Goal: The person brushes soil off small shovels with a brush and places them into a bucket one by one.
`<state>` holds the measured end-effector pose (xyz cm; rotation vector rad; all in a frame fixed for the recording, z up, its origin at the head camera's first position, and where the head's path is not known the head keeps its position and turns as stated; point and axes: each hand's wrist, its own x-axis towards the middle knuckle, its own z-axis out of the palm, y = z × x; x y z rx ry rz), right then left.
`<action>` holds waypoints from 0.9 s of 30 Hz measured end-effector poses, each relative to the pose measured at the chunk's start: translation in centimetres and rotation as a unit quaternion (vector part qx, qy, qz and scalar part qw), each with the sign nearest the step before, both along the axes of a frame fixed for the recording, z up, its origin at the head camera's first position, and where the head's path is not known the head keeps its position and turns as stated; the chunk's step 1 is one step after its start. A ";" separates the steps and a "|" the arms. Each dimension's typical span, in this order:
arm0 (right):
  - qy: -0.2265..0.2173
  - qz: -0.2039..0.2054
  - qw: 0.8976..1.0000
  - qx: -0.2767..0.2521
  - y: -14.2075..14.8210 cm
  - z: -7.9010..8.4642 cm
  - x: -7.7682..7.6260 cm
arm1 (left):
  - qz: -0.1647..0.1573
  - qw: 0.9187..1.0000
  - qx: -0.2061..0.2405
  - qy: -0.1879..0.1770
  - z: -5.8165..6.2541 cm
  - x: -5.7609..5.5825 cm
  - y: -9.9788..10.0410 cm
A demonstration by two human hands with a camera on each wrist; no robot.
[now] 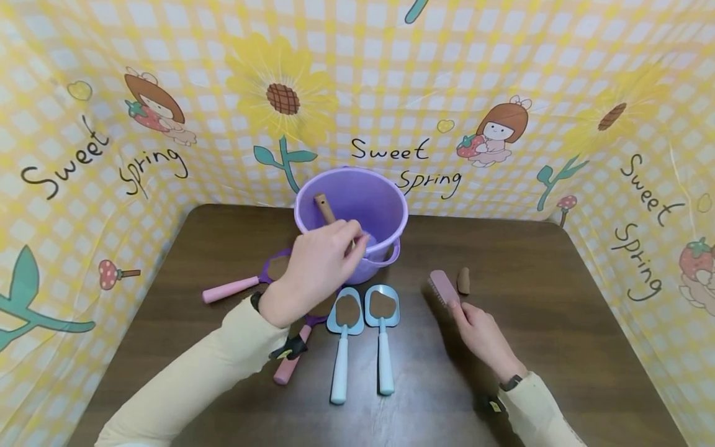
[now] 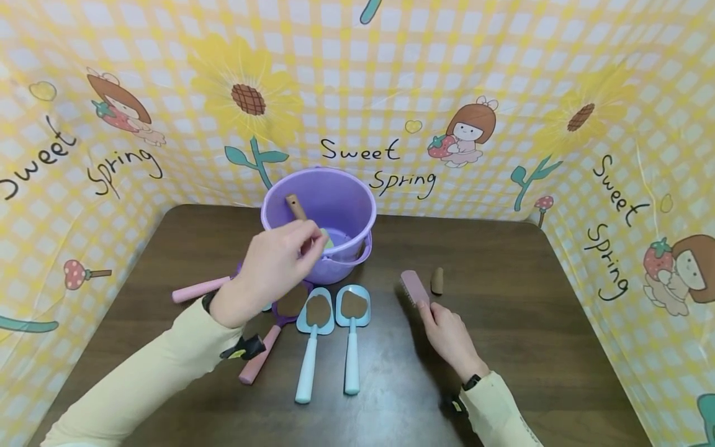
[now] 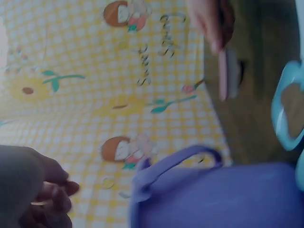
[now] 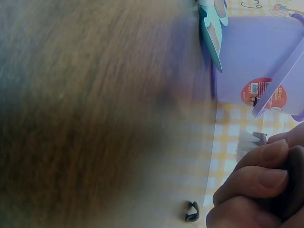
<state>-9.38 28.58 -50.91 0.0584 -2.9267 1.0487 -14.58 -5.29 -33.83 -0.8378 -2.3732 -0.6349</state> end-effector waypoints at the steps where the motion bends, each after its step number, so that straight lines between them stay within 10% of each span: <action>1: -0.009 -0.001 1.000 -0.005 -0.3 0.6 0.2 | -0.017 1.000 0.001 0.003 -0.3 0.2 0.2; 6: -0.040 0.004 0.999 -0.010 -0.6 1.9 0.2 | -0.109 0.994 -0.021 0.017 -2.3 1.1 1.4; 13: -0.027 0.008 1.000 0.000 0.6 -0.5 -0.5 | -0.169 0.981 -0.095 0.033 -5.4 1.6 2.6; 19: -0.090 -0.012 0.996 0.010 -1.4 3.6 0.6 | -0.198 0.964 -0.176 -0.034 -8.5 1.5 3.6; 27: -0.098 -0.008 0.995 0.023 -1.8 3.6 0.8 | -0.217 0.924 -0.284 -0.138 -11.3 2.4 4.3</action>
